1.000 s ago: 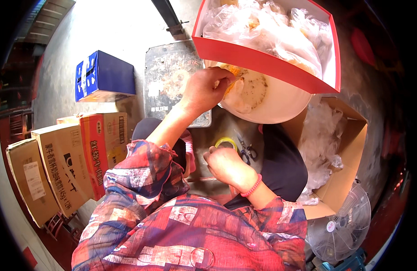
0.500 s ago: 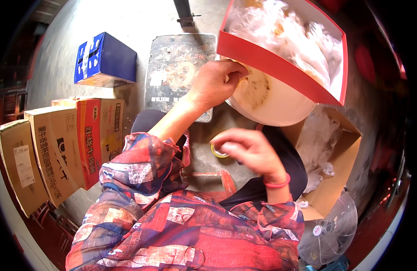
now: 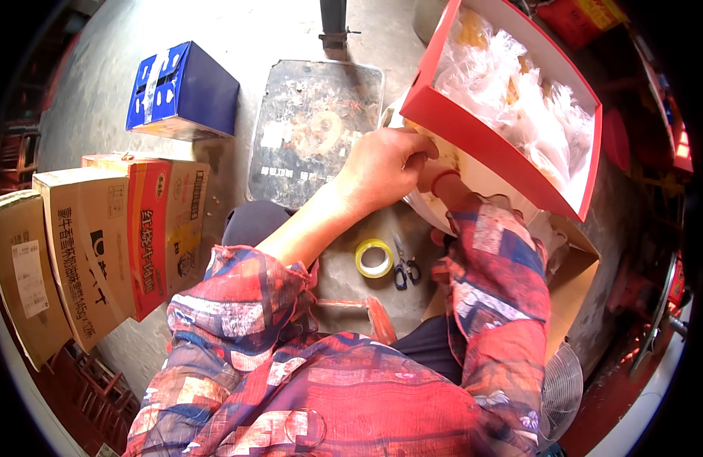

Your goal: The person takes cobs of corn from a bucket, places them individually into plastic bags, and then puts the bagged corn into a cardboard box.

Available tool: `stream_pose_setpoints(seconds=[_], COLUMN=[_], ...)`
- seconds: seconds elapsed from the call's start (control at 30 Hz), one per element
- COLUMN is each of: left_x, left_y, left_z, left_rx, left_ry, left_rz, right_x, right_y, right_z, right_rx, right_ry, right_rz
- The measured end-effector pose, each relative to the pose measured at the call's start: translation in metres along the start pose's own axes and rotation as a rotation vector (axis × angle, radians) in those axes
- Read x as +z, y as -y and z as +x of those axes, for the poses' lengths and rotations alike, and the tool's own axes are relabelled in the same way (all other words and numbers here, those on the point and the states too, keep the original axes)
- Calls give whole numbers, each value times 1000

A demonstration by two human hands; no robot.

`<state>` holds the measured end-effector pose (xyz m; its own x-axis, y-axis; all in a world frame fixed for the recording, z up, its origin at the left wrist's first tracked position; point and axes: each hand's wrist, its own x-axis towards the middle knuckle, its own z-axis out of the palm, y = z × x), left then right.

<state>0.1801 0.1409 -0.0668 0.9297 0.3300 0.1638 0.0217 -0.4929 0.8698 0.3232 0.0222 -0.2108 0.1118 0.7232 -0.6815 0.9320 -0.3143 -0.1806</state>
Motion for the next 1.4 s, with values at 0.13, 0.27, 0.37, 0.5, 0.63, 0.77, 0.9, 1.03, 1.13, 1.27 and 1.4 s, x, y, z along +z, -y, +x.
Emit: stream_pose_setpoints(seconds=[0.13, 0.27, 0.37, 0.5, 0.63, 0.77, 0.9, 1.03, 1.13, 1.27, 1.4], left_x=[-9, -10, -6, -5, -1, 4, 10, 18, 21, 32, 43], left_y=[1, 1, 1, 3, -2, -5, -10, 0, -4, -13, -15], left_z=[-4, -2, 0, -2, -1, -2, -4, -7, -10, -14, -7], left_rx=[-39, -38, -25, -34, -30, -15, -51, -35, 65, 255, 233], left_ry=[23, 47, 51, 64, 96, 114, 187, 290, 244, 50, 121], left_rz=[29, 42, 29, 27, 43, 36, 90, 169, 381, 410, 347], right_x=[8, 6, 7, -4, 3, -12, -34, -31, -51, -65, -66], right_y=[-15, -40, -47, -41, -46, -32, -2, 32, 48, 72, 86], right_z=[23, -13, -49, -91, -116, -126, -143, -166, -190, -203, -203], right_rx=[-17, 33, 60, 124, 162, 212, 265, 239, -16, -130, -130], right_ry=[78, -26, -228, -424, -492, -429, -372, -710, -719, -800, -961], right_rz=[-62, 116, 372, 573, 652, 924, 1127, 1434, 1476, 1472, 1413])
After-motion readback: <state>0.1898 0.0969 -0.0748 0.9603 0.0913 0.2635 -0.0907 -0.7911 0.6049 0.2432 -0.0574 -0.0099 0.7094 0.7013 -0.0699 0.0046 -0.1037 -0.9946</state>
